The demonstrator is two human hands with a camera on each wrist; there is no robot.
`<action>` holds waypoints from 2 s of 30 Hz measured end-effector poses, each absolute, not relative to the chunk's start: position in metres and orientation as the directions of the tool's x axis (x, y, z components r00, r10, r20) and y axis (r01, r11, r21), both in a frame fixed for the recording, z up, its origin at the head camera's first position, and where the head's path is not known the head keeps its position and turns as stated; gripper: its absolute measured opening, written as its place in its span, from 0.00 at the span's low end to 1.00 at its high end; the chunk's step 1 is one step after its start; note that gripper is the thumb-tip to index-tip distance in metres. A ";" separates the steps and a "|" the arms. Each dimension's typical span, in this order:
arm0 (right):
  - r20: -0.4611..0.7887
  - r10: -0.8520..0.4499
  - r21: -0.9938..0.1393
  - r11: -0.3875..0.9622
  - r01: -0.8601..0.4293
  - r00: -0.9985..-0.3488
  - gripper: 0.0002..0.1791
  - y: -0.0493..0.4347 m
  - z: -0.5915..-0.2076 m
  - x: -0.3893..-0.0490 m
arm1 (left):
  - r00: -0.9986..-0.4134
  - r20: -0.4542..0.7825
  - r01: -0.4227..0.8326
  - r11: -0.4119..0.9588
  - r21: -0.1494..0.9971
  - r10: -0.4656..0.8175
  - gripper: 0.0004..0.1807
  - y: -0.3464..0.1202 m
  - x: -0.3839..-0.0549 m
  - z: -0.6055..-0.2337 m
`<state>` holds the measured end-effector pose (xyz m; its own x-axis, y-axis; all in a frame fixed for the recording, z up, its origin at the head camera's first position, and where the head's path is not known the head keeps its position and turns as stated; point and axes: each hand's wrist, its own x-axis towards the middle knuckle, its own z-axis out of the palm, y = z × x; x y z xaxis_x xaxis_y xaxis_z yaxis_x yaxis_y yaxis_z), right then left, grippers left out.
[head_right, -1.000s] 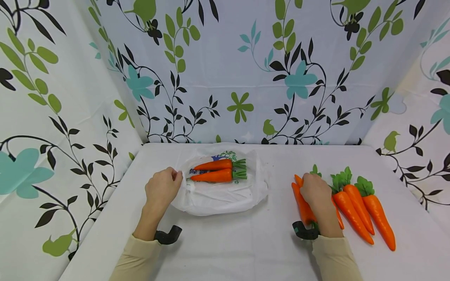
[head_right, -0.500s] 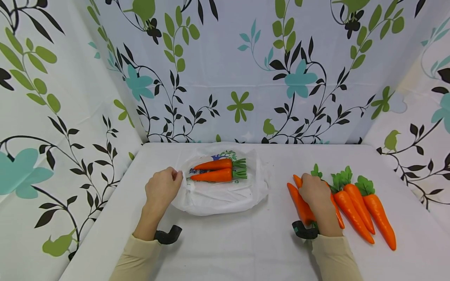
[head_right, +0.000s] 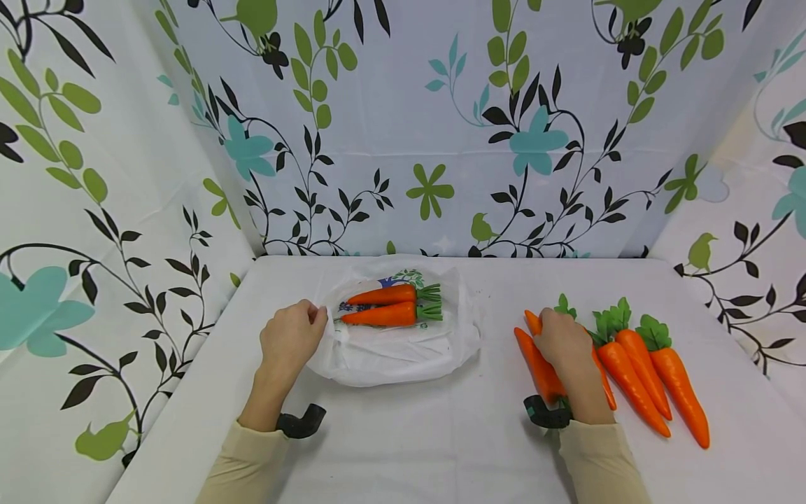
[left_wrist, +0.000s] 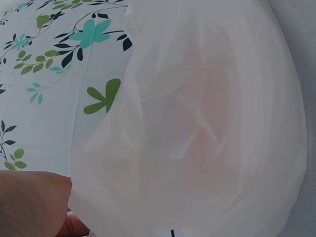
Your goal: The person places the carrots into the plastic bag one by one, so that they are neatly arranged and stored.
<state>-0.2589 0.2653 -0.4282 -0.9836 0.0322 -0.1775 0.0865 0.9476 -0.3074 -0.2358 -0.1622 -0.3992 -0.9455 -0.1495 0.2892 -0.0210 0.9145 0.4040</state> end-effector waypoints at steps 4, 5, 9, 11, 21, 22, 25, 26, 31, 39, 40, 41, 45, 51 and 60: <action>-0.161 0.025 -0.309 0.948 0.074 -0.987 0.26 0.266 -0.429 -0.259 | -0.947 0.284 -0.024 0.915 0.403 -0.150 0.15 -0.162 -0.236 -0.400; -0.159 0.024 -0.310 0.948 0.073 -0.987 0.26 0.266 -0.429 -0.259 | -0.947 0.282 -0.025 0.915 0.403 -0.150 0.15 -0.162 -0.236 -0.400; -0.149 0.027 -0.307 0.949 0.072 -0.989 0.26 0.266 -0.429 -0.260 | -0.949 0.277 -0.024 0.914 0.405 -0.148 0.15 -0.162 -0.236 -0.400; -0.134 0.027 -0.307 0.949 0.068 -0.991 0.26 0.265 -0.429 -0.260 | -0.949 0.278 -0.022 0.915 0.403 -0.146 0.15 -0.162 -0.237 -0.400; -0.081 0.038 -0.325 0.944 0.063 -0.996 0.26 0.262 -0.428 -0.261 | -0.946 0.291 -0.016 0.915 0.403 -0.145 0.15 -0.163 -0.236 -0.400; -0.079 0.039 -0.327 0.943 0.063 -0.996 0.26 0.261 -0.427 -0.261 | -0.946 0.291 -0.016 0.915 0.403 -0.144 0.15 -0.163 -0.236 -0.400; -0.078 0.038 -0.326 0.943 0.062 -0.996 0.27 0.261 -0.427 -0.261 | -0.946 0.291 -0.016 0.916 0.401 -0.144 0.15 -0.163 -0.236 -0.400; -0.078 0.039 -0.326 0.943 0.062 -0.996 0.27 0.260 -0.427 -0.261 | -0.946 0.291 -0.016 0.916 0.401 -0.144 0.15 -0.163 -0.236 -0.400; -0.074 0.042 -0.326 0.943 0.064 -0.996 0.27 0.260 -0.426 -0.261 | -0.948 0.284 -0.018 0.915 0.403 -0.143 0.15 -0.163 -0.237 -0.400; -0.048 0.026 -0.331 0.943 0.040 -0.999 0.27 0.260 -0.426 -0.260 | -0.949 0.283 -0.014 0.913 0.408 -0.141 0.15 -0.163 -0.237 -0.400; -0.045 0.024 -0.329 0.944 0.037 -0.999 0.27 0.260 -0.426 -0.260 | -0.949 0.283 -0.014 0.913 0.409 -0.141 0.15 -0.163 -0.237 -0.399; -0.043 0.022 -0.327 0.944 0.035 -0.999 0.27 0.260 -0.426 -0.260 | -0.949 0.282 -0.013 0.913 0.408 -0.140 0.15 -0.163 -0.237 -0.399; -0.043 0.019 -0.321 0.947 0.031 -0.999 0.28 0.259 -0.425 -0.259 | -0.950 0.281 -0.012 0.914 0.406 -0.138 0.15 -0.163 -0.237 -0.399; -0.027 0.022 -0.323 0.946 0.030 -0.999 0.27 0.256 -0.426 -0.258 | -0.951 0.278 -0.012 0.914 0.405 -0.136 0.16 -0.163 -0.237 -0.400; -0.005 0.015 -0.322 0.946 0.016 -1.000 0.27 0.256 -0.425 -0.257 | -0.951 0.278 -0.010 0.913 0.407 -0.135 0.15 -0.163 -0.237 -0.400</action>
<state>-0.2567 0.2556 -0.4252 -0.9999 0.0154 -0.0049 0.0162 0.9465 -0.3224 -0.2373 -0.1630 -0.4000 -0.9511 -0.1348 0.2778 -0.0104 0.9132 0.4074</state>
